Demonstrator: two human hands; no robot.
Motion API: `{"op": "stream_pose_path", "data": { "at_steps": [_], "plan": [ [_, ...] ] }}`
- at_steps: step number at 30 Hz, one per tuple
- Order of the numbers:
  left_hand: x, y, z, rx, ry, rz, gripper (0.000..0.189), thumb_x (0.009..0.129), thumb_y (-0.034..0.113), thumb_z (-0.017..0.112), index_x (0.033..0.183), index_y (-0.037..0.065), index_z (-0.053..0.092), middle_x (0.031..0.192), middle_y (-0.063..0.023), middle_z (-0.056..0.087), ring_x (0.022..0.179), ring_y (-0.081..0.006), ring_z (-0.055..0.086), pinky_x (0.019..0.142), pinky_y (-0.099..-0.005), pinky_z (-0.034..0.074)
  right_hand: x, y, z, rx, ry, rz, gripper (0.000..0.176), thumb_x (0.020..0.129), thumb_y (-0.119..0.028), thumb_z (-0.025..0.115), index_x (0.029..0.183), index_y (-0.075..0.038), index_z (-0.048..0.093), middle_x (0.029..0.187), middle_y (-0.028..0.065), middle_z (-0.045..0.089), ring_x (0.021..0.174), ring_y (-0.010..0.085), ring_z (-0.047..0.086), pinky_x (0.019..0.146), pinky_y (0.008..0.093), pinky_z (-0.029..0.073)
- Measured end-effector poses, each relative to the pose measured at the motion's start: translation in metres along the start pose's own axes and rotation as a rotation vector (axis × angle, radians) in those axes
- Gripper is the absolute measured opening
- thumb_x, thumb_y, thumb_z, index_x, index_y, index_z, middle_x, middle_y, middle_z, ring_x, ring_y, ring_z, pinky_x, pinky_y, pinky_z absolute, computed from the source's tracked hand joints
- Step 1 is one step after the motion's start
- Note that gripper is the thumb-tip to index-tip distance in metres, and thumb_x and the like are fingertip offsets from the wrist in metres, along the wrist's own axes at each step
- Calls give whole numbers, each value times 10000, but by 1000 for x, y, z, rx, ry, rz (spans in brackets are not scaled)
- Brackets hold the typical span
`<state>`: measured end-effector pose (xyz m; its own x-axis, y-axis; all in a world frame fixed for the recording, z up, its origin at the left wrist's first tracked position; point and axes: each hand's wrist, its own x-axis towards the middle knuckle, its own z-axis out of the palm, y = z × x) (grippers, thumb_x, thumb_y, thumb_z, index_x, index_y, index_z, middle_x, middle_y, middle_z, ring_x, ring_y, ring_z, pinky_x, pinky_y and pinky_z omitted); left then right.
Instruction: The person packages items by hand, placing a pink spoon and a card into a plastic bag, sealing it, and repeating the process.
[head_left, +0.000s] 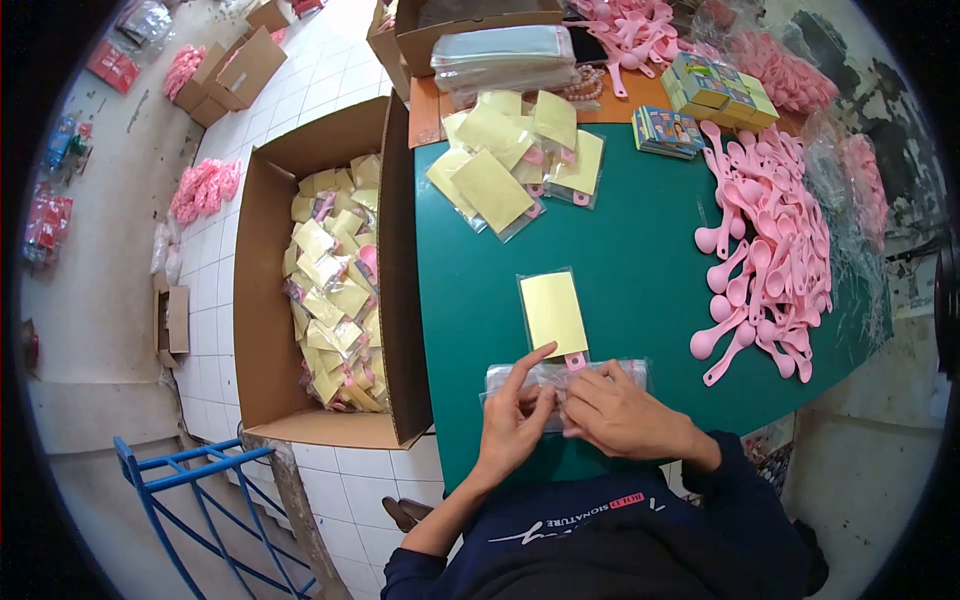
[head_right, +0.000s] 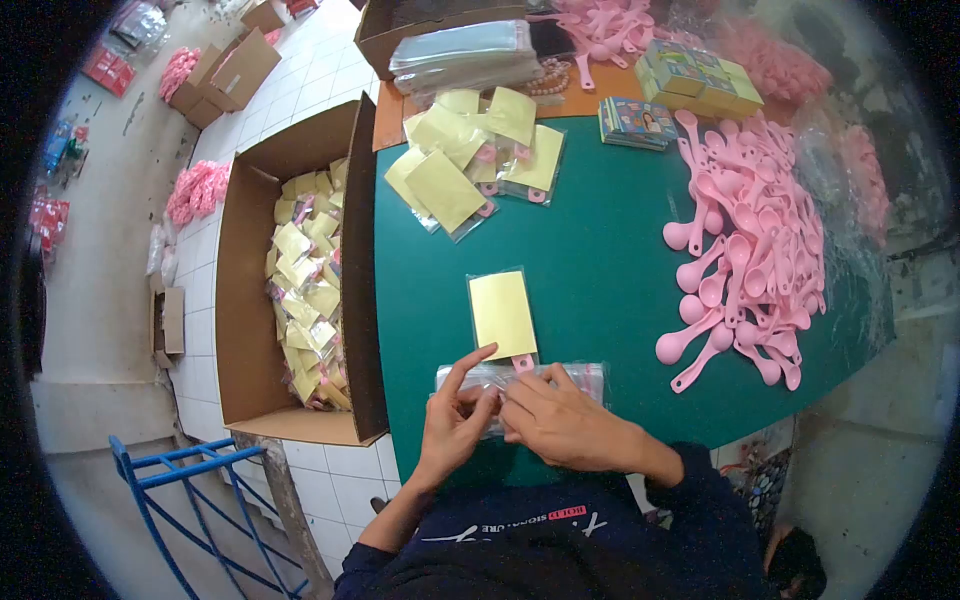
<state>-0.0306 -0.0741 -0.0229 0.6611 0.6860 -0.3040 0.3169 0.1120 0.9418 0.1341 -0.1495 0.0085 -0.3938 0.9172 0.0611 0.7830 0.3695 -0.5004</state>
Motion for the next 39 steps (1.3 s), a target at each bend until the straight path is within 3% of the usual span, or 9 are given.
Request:
{"op": "stream_pose_path", "data": {
  "at_steps": [6,10,12,15,19,26,29,34,39],
  "plan": [
    [12,7,-8,-311,-63,-74,309,932,50,491,1241,30,498,945,-96,669,755,-84,600,707,-239,510,-72,103,-95,468,-255,-19,256,859,-199,572,1058,-41,541,959,135,528,919,295,512,808,409,408],
    [15,-11,-11,-317,-147,-86,251,951,72,460,1170,1,561,1003,-87,671,830,-67,607,702,-209,493,-152,237,-168,-352,-211,731,348,800,-201,643,1092,-60,515,1014,149,518,922,287,525,791,393,434],
    [13,-12,-11,-334,-124,-63,229,953,77,459,1121,1,595,992,-65,672,803,-55,589,693,-206,488,-167,257,-168,-642,-17,867,403,771,-202,678,1109,-70,503,1041,156,513,923,284,531,783,386,446],
    [10,-5,-11,-389,-74,-53,219,953,81,464,1068,-12,626,999,-50,665,798,-51,573,689,-202,477,-112,186,-140,-508,360,568,492,726,-204,731,1134,-85,483,1082,167,506,925,278,540,771,374,465],
    [8,7,-5,-468,-77,-17,218,952,81,469,1064,-23,625,1025,-54,657,807,-64,580,695,-211,481,-18,49,-50,-33,298,122,569,654,-143,797,1119,-113,470,1031,133,481,871,226,549,700,331,491],
    [-1,7,-34,-516,-233,-115,272,937,50,477,1201,-15,478,1051,-130,640,890,-164,645,778,-269,524,-6,45,7,180,395,137,204,726,-15,693,892,-36,577,1030,124,468,828,225,575,702,326,505],
    [3,1,-27,-135,8,60,339,898,-14,518,1220,-2,414,1050,-131,635,877,-165,649,771,-266,532,-9,47,5,329,439,146,181,735,14,684,878,-24,580,1029,116,466,836,209,579,712,322,506],
    [13,5,-19,211,29,240,142,816,-46,607,948,-2,575,957,-92,631,894,-156,633,736,-285,556,-15,48,-2,465,387,259,179,737,5,693,879,-8,585,1037,108,467,864,202,585,729,307,503],
    [12,6,-13,105,8,176,119,830,-26,604,943,-8,568,972,-91,616,913,-156,617,759,-294,554,-16,42,-4,658,385,489,146,769,-20,684,881,6,594,1030,117,491,861,187,598,732,294,513]
  ]
}}
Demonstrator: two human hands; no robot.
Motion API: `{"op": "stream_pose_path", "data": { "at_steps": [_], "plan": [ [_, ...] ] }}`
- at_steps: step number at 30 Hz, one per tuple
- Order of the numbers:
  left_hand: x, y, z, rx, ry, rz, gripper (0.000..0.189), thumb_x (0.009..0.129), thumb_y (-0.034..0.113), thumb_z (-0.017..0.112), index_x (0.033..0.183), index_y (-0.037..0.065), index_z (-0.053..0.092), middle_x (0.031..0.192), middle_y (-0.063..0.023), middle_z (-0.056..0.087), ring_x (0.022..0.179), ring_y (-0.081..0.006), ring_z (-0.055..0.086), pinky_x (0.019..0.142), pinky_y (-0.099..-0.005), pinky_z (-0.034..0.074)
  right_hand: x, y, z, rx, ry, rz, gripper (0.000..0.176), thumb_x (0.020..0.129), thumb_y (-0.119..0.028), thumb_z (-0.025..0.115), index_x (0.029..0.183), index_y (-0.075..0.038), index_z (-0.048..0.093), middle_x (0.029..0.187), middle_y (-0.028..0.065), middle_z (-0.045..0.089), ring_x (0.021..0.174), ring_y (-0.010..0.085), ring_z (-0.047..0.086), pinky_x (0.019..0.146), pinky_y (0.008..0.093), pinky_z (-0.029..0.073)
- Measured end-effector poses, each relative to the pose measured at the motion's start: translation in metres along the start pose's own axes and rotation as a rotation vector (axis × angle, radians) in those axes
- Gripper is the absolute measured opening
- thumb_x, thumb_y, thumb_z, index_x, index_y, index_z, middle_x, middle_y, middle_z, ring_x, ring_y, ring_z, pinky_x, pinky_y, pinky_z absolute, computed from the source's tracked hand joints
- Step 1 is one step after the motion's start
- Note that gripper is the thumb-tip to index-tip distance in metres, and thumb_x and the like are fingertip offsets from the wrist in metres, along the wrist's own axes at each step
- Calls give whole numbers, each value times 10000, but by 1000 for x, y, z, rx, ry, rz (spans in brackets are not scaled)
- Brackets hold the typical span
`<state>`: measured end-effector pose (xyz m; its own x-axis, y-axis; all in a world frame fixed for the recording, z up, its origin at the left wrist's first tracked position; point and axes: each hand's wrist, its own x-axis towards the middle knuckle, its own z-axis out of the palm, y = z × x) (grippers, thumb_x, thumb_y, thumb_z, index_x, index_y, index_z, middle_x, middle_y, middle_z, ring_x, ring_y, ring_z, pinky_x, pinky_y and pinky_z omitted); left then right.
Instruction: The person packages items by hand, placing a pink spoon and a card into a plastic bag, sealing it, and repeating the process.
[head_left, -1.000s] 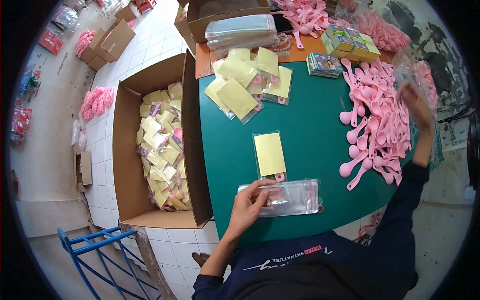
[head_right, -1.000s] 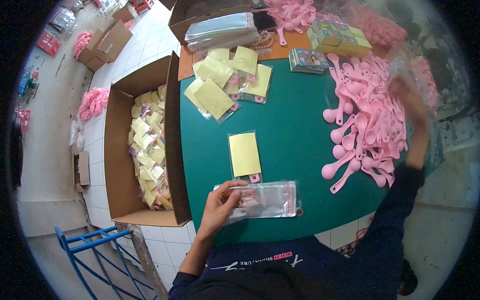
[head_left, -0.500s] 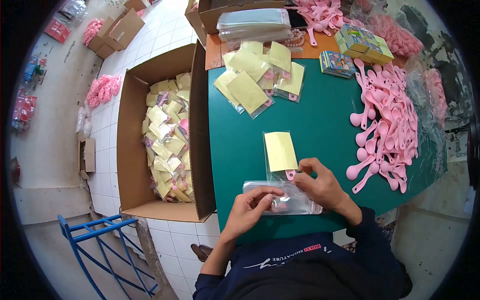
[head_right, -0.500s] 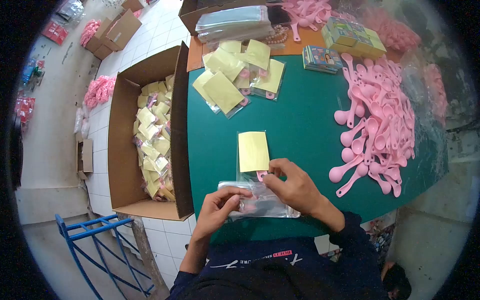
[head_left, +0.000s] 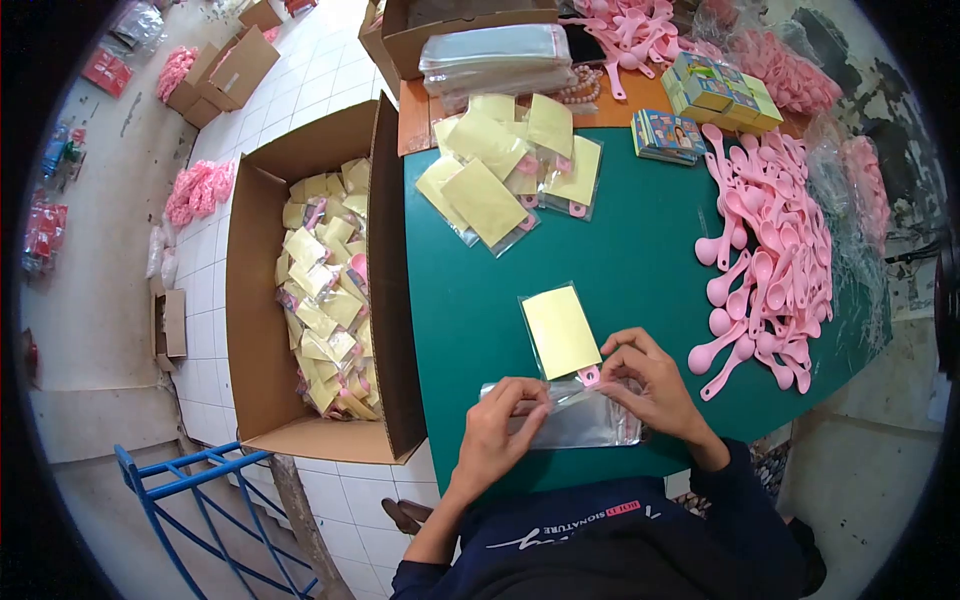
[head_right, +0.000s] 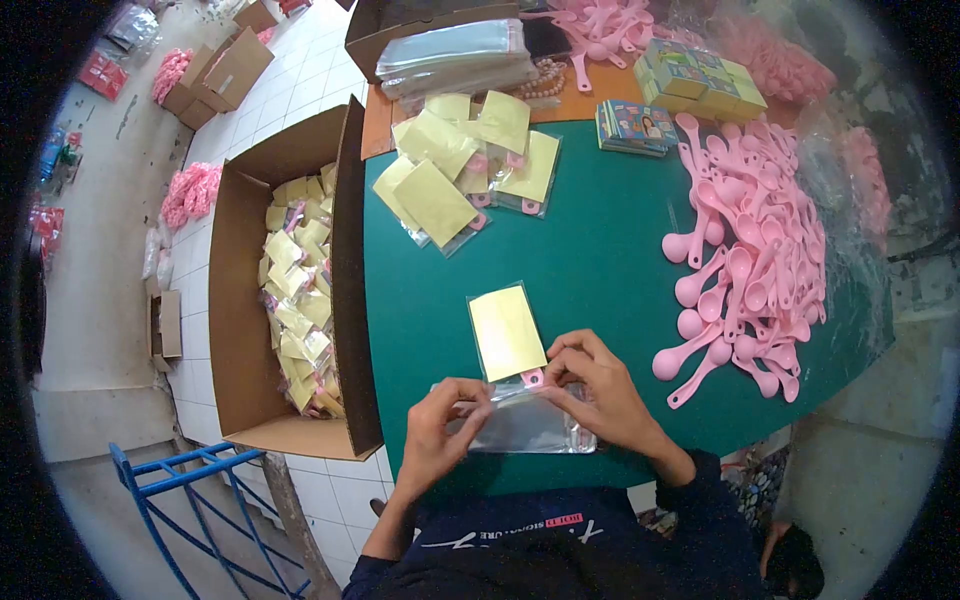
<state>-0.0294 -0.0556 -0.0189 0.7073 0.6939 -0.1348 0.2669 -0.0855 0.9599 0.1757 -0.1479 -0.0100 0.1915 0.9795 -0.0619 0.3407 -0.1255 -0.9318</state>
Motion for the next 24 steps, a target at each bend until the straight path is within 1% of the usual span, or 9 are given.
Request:
{"op": "stream_pose_path", "data": {
  "at_steps": [1,4,7,8,11,14,16,20,24],
  "plan": [
    [0,0,2,-58,11,-30,113,833,-21,604,940,-9,567,978,-91,613,915,-155,614,762,-296,554,0,1,3,69,34,27,129,794,-40,673,881,15,595,1027,126,516,855,166,613,712,268,529],
    [2,3,7,-72,32,-67,93,845,-4,602,930,-11,567,1008,-94,608,914,-153,610,775,-294,549,1,-8,4,27,57,59,113,823,-41,650,884,30,587,973,114,555,827,141,630,692,248,541],
    [1,5,11,-148,82,-186,99,843,16,622,927,-15,582,976,-87,618,878,-130,611,759,-270,534,1,3,11,281,61,212,100,862,-34,608,891,52,569,898,108,601,781,129,639,675,254,545],
    [2,6,12,-158,97,-216,101,842,20,626,926,-16,585,969,-85,620,870,-124,611,755,-263,529,1,2,12,299,65,224,98,870,-31,598,894,56,560,874,105,609,770,127,640,668,251,544],
    [3,1,15,-180,160,-186,109,843,34,637,925,-22,590,944,-70,623,846,-107,606,734,-247,515,5,1,12,330,81,254,96,887,-23,575,901,64,537,817,101,629,739,122,644,644,242,540],
    [4,1,15,-90,198,-103,103,846,33,635,914,-31,591,939,-63,619,831,-98,599,725,-232,504,9,1,15,327,96,278,84,887,-7,566,913,55,515,795,105,629,708,124,645,614,236,535],
    [4,0,15,-147,202,-160,121,847,32,636,933,-33,582,933,-67,614,825,-98,597,705,-227,506,11,0,15,314,108,300,78,884,18,555,930,41,495,779,102,619,674,130,642,598,239,534],
    [5,-6,21,-296,259,-236,159,853,27,628,980,-27,549,922,-74,606,799,-96,590,650,-218,506,13,3,17,305,144,282,107,874,13,574,918,30,478,758,100,616,657,127,642,569,233,526],
    [8,-3,21,-330,286,-202,166,864,21,611,998,-20,522,914,-64,598,765,-87,577,606,-218,501,14,8,19,318,151,264,112,870,-1,586,889,28,480,742,94,617,656,118,641,549,227,517]
  ]
}}
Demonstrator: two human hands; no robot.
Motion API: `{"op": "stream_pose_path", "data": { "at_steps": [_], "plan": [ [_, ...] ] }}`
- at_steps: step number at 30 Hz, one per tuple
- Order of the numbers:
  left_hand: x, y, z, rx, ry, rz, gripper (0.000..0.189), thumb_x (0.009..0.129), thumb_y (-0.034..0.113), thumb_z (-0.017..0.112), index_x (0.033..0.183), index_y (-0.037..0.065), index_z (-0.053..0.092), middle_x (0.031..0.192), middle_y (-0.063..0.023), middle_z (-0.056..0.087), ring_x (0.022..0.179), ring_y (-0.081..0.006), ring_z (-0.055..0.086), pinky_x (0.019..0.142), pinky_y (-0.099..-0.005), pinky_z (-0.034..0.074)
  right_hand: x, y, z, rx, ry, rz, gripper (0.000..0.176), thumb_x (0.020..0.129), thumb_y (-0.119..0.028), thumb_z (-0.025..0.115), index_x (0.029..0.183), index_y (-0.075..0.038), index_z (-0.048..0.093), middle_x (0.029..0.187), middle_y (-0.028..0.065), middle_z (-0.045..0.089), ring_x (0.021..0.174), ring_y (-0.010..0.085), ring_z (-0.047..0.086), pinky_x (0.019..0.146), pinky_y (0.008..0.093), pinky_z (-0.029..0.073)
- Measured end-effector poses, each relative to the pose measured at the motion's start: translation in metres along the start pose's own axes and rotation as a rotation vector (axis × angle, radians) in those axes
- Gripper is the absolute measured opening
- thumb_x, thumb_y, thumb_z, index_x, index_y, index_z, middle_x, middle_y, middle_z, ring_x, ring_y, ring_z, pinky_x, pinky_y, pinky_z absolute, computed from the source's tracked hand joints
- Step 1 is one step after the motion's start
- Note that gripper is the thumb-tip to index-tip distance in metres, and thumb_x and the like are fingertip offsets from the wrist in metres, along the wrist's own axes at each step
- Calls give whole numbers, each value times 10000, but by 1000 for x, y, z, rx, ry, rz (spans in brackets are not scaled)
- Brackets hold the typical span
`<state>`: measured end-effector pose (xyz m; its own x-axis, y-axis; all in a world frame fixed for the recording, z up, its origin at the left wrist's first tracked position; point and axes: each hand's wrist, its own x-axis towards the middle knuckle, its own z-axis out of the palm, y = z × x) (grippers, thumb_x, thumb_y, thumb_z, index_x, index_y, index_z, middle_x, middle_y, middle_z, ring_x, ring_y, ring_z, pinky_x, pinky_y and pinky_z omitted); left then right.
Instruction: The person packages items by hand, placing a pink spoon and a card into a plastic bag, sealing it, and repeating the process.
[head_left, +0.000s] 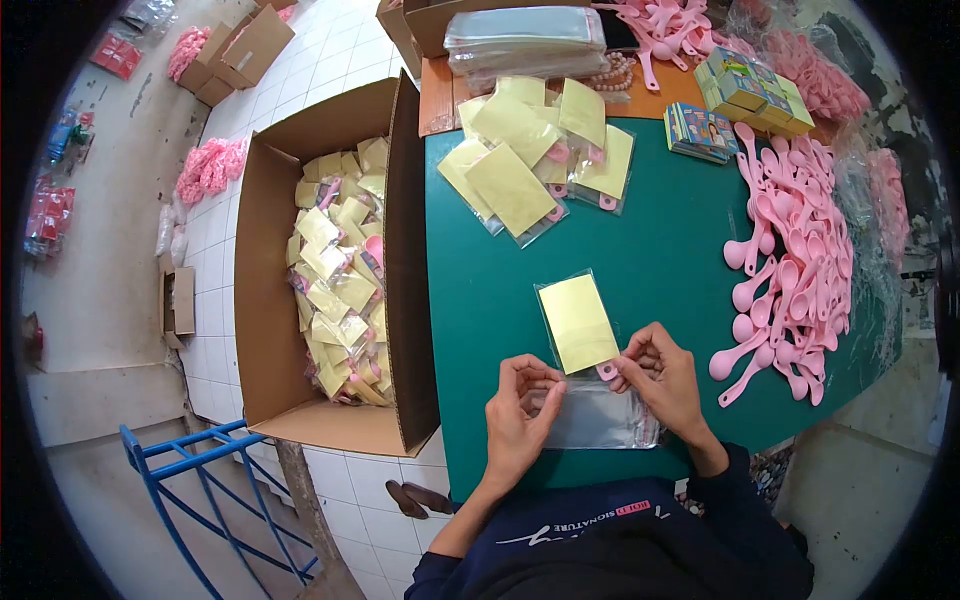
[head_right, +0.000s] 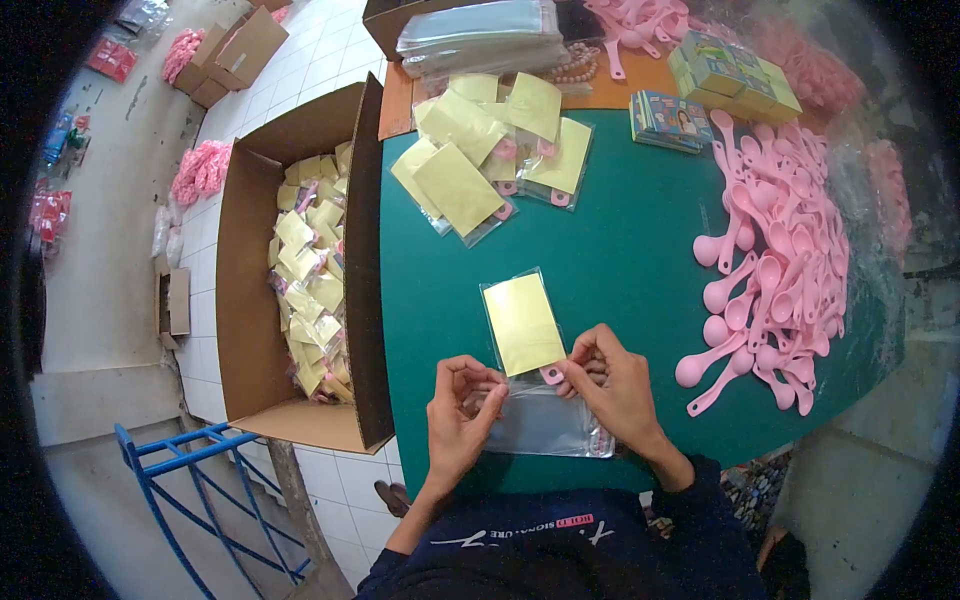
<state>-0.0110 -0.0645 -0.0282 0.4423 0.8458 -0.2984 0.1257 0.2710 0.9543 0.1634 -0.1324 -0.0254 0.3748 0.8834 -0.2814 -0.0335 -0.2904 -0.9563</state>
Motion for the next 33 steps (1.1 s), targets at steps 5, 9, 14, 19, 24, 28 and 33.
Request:
{"op": "stream_pose_path", "data": {
  "at_steps": [5,9,14,19,24,28,33],
  "plan": [
    [0,-4,-4,116,-52,0,156,869,15,599,1006,-11,529,897,-54,592,739,-78,562,607,-207,490,1,1,1,-4,-17,-23,81,872,8,572,913,27,505,755,94,617,660,116,641,557,225,520],
    [0,-6,-4,138,-54,28,261,866,2,591,1120,-12,530,941,-61,580,775,-76,555,620,-204,488,1,0,2,-12,-33,-47,195,870,18,562,1064,30,547,776,92,621,672,118,643,576,229,528],
    [-1,-2,-3,181,-60,34,404,864,-19,574,1255,9,476,1040,-90,568,845,-90,557,658,-216,498,0,0,2,-73,-65,-50,349,878,11,544,1227,11,530,801,87,622,681,123,640,602,235,535],
    [0,2,-2,59,-16,-13,489,871,-18,560,1325,37,386,1079,-129,575,909,-131,579,719,-249,529,0,2,-1,-116,-95,-81,346,899,-12,519,1244,6,527,822,90,620,692,122,631,617,237,534],
    [18,16,-3,145,-121,131,357,863,-6,568,1211,24,495,1050,-119,600,902,-167,616,673,-259,550,-5,-11,-5,-161,-94,-128,335,881,9,518,1215,-1,542,841,109,613,722,154,631,654,283,522],
    [45,63,-2,270,-211,340,237,871,-6,564,1108,3,576,1083,-70,583,985,-143,575,710,-279,560,-12,-33,-36,-624,38,-443,325,850,14,539,1173,-18,559,947,154,602,828,255,622,728,328,501],
    [104,95,0,409,-50,556,305,854,71,612,1148,15,554,1134,-141,573,1036,-248,583,813,-348,523,-45,-41,-93,-1112,84,-293,474,716,78,553,1169,-61,562,1159,148,537,1071,328,520,916,408,412]
  ]
}}
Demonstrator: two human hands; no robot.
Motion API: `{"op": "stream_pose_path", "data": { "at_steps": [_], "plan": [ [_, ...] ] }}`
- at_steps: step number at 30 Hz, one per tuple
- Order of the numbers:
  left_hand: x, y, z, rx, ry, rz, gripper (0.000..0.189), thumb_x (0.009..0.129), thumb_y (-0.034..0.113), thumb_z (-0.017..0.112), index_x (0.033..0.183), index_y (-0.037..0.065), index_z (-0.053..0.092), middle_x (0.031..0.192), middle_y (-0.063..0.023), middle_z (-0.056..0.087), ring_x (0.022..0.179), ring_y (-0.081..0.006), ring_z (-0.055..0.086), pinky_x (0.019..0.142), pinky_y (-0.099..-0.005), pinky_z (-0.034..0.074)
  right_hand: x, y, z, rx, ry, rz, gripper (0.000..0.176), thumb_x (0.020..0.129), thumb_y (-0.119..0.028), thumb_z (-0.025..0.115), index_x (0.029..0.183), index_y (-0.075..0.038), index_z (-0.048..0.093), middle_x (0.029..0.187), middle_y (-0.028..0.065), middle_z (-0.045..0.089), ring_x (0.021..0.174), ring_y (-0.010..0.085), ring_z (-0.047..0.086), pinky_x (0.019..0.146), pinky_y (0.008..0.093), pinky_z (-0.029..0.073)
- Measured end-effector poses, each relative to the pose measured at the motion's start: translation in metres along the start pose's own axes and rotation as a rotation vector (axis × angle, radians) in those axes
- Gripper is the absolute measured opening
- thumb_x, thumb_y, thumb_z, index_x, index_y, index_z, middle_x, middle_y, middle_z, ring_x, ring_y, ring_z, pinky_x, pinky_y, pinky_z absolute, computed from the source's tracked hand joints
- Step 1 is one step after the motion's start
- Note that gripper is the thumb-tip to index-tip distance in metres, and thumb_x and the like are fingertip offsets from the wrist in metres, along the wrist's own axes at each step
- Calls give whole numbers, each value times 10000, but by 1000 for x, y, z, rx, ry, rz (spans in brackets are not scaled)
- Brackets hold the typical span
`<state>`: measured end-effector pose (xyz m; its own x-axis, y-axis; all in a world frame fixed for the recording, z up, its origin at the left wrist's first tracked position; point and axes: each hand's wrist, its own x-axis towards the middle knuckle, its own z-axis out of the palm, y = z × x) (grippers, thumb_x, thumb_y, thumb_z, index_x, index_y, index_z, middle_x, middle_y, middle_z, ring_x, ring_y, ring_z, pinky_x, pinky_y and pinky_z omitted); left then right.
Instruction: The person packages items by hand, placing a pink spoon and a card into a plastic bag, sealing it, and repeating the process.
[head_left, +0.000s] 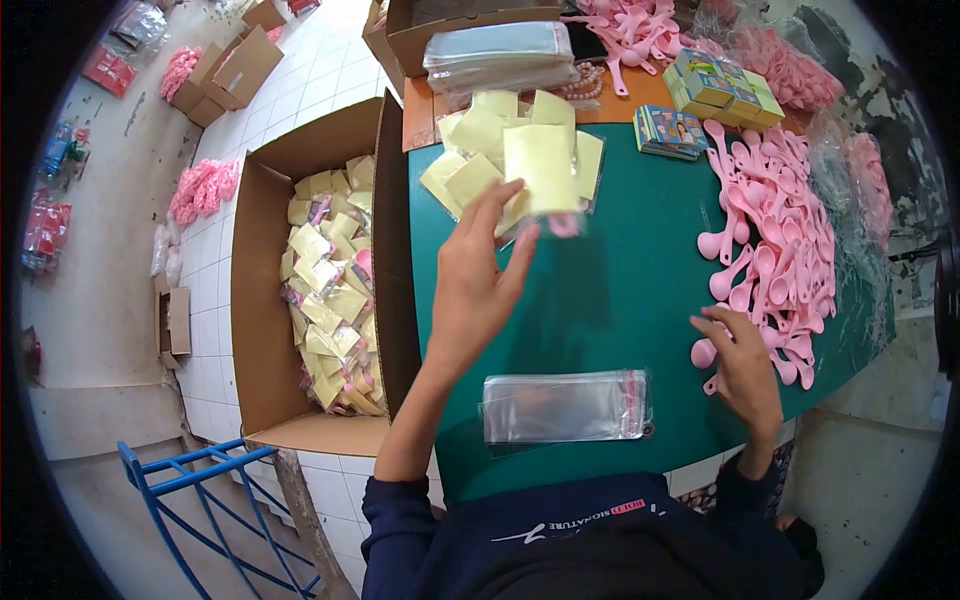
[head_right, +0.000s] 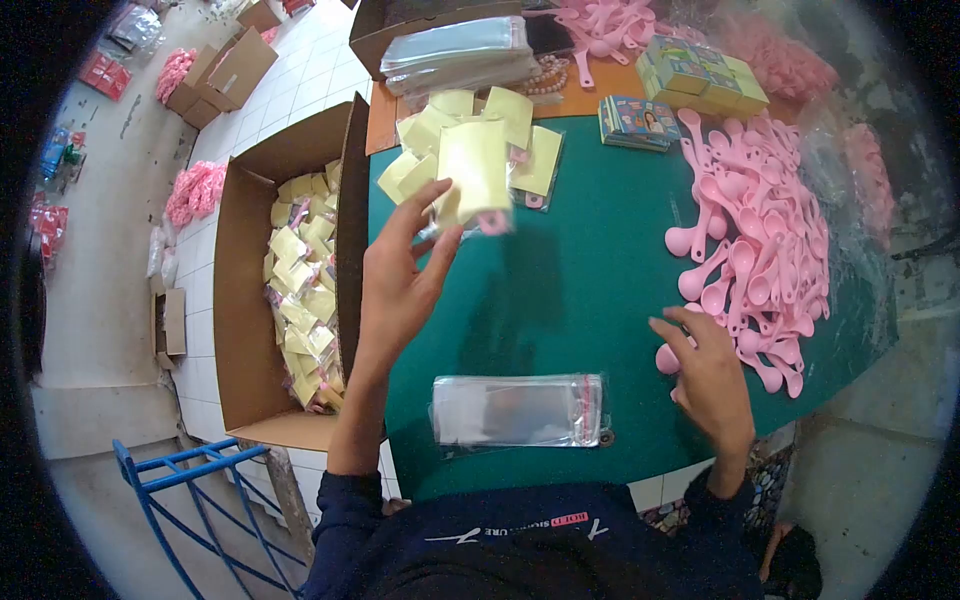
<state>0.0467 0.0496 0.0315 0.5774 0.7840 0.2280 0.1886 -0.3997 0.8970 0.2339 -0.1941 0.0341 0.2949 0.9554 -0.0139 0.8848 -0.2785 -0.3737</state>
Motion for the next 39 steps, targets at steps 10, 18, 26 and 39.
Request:
{"op": "stream_pose_path", "data": {
  "at_steps": [10,18,26,39],
  "plan": [
    [-100,-16,22,245,-589,190,455,759,210,715,1143,39,543,1160,-155,500,1040,-319,528,861,-391,455,-13,29,46,-116,99,-9,530,755,53,522,1264,-93,506,1286,143,481,1244,317,420,1022,413,345],
    [-103,-25,41,286,-651,218,349,770,123,668,1098,59,566,949,-89,525,844,-260,556,747,-371,442,59,34,53,-198,296,-61,424,753,20,571,1171,-42,549,1006,117,539,916,296,511,782,408,413],
    [-96,-29,35,101,-522,99,147,797,50,633,944,56,631,855,-82,535,786,-245,579,703,-349,471,36,6,39,255,418,56,156,884,-27,499,1036,0,519,832,124,586,727,288,564,649,361,445],
    [-77,-27,19,-256,-623,-314,131,875,103,608,930,-13,582,947,-114,669,845,-142,642,764,-289,519,10,-27,11,703,-201,22,359,834,-60,590,1189,-18,552,1031,147,624,902,221,620,779,290,475]
  ]
}}
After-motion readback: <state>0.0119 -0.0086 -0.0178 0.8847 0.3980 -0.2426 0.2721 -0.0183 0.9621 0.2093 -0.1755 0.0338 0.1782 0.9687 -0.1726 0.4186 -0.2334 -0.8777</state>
